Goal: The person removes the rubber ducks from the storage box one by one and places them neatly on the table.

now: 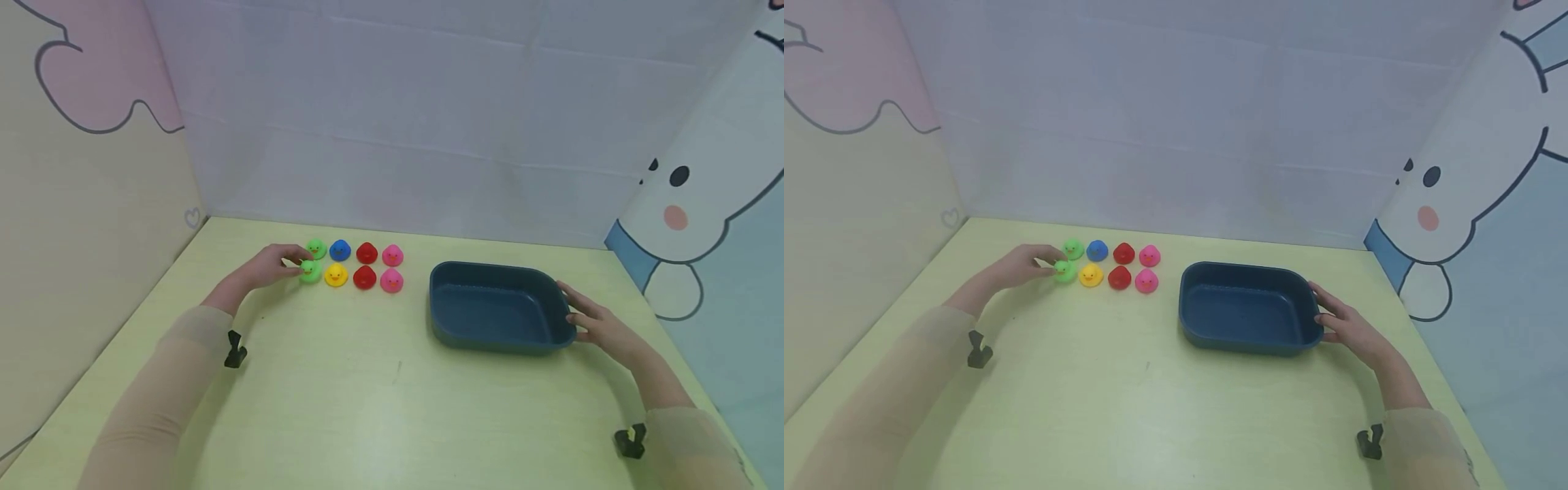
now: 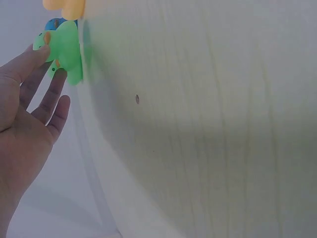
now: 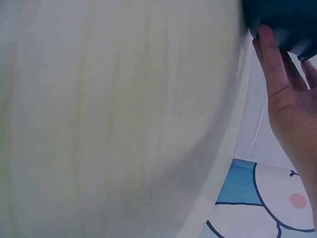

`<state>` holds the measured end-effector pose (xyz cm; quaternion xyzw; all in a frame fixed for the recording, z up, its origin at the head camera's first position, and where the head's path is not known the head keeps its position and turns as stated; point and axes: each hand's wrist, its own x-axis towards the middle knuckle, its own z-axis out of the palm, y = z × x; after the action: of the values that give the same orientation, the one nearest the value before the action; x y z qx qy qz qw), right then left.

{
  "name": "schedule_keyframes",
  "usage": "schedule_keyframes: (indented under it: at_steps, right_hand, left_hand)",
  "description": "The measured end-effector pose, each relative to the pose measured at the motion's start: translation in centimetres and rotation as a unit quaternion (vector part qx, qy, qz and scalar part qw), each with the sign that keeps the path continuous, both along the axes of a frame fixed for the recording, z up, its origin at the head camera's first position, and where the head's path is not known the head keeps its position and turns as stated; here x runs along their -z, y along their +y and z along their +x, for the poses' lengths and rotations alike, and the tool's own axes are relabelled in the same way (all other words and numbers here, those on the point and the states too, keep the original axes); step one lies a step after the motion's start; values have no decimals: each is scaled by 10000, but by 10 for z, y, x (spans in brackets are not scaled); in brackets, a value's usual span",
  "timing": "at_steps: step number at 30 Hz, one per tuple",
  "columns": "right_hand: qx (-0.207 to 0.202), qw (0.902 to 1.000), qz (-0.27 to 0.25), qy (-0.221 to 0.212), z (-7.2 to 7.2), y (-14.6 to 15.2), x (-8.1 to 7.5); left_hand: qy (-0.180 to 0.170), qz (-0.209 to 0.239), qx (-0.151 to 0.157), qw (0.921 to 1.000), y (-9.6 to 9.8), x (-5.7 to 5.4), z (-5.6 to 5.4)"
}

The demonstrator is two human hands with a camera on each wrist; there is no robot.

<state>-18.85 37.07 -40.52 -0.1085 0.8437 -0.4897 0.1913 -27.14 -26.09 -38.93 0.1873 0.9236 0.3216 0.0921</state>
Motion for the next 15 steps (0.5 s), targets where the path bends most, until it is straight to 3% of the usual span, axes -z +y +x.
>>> schedule_keyframes:
  at_steps: [8, 15]
  right_hand:
    - [-25, 10000, -4, 25, -1, 0, 3]
    - [0, 10000, -12, 19, -2, 0, 2]
  left_hand:
    - [-129, -100, -44, 9999, 0, 4, 2]
    - [-199, -121, -159, 9996, -2, 8, -3]
